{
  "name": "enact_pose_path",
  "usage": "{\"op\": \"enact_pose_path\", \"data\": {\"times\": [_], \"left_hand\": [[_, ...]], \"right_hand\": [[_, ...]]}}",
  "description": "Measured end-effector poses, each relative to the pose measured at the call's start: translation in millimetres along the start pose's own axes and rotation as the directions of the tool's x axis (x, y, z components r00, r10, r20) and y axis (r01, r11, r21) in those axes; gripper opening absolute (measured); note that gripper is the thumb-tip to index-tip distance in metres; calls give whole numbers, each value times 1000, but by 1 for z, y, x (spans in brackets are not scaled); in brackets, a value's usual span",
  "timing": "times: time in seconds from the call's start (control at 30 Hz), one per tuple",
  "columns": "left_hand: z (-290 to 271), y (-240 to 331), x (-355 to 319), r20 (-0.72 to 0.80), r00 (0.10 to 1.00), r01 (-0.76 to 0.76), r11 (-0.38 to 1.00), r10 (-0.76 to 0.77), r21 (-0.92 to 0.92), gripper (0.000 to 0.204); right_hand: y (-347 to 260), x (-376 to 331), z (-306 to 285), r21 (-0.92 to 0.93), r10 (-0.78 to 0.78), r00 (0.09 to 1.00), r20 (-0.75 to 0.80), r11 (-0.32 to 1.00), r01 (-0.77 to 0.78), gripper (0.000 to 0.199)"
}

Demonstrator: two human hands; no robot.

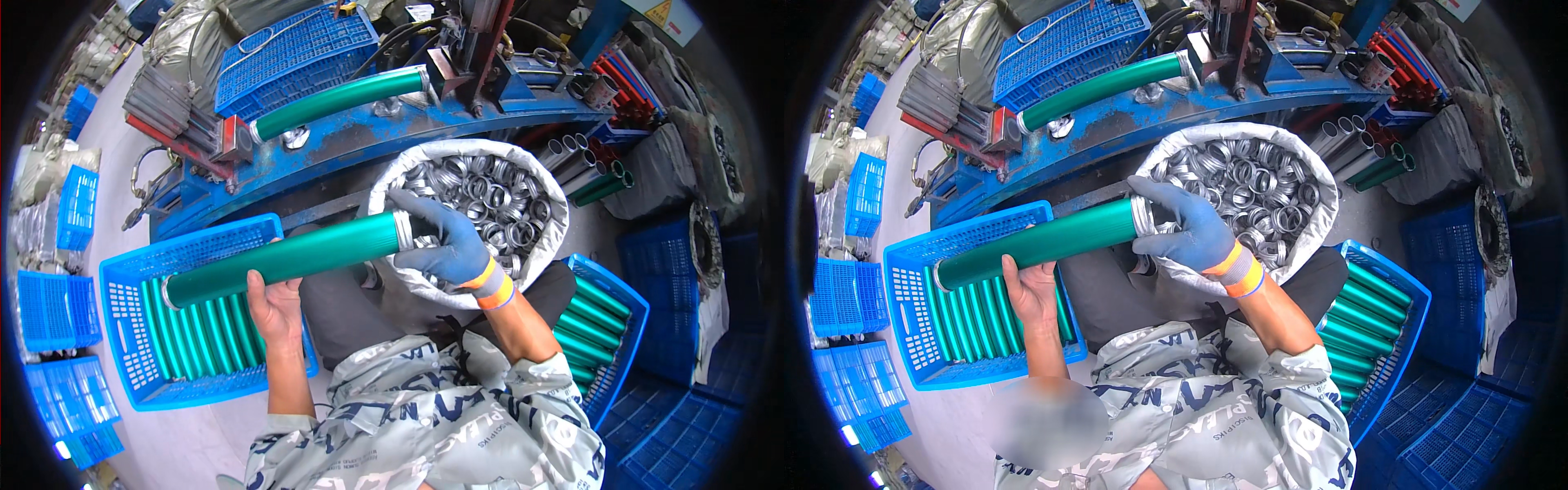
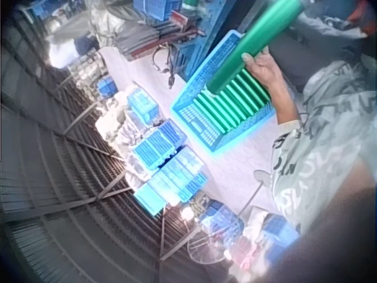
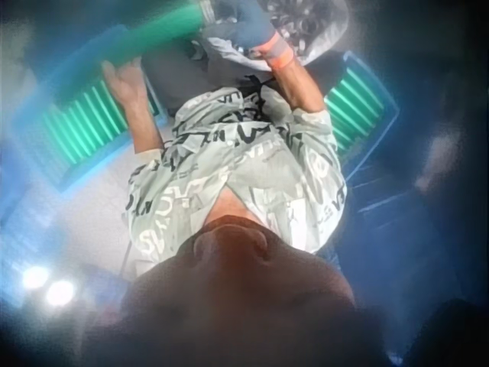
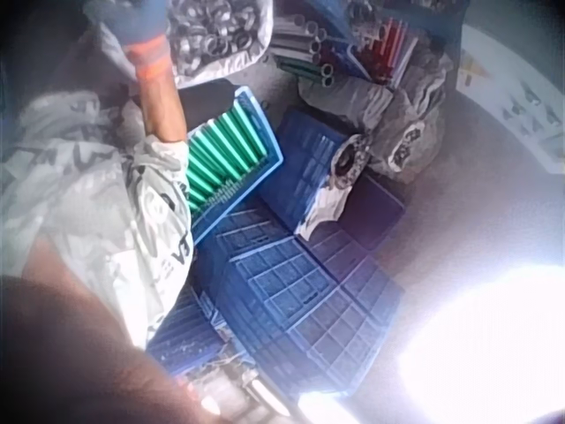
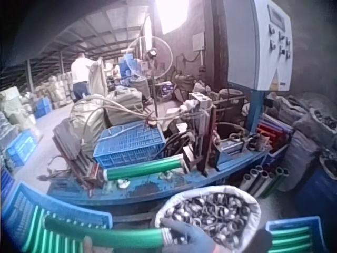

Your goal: Assembling metal end-rings onto green plastic tubes using a pneumatic pressing machine.

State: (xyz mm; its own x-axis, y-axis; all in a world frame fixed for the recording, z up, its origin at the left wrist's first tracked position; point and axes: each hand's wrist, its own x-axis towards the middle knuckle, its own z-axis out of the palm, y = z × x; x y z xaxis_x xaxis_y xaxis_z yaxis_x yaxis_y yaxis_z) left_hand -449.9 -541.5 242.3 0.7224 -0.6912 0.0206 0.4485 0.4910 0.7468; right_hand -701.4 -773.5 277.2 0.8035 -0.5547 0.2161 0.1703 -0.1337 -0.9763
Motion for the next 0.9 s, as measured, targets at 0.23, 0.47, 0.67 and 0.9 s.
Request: {"op": "enact_pose_path", "data": {"times": [0.23,0.47,0.67,0.9], "left_hand": [[-13,-13,6,23,999,26,999,-26,-23,48],[-21,-19,24,-191,972,110,986,-133,-126,56],[-28,3,35,-170,974,109,966,-151,-235,61],[-40,8,40,-186,968,136,974,-170,-183,45]], "right_hand": [[6,2,-2,249,225,974,34,942,-226,95],[41,49,-32,291,114,991,75,948,-131,97],[65,210,-48,-427,-88,989,-115,904,30,80],[107,311,-44,-983,-130,975,-181,55,-175,95]]}}
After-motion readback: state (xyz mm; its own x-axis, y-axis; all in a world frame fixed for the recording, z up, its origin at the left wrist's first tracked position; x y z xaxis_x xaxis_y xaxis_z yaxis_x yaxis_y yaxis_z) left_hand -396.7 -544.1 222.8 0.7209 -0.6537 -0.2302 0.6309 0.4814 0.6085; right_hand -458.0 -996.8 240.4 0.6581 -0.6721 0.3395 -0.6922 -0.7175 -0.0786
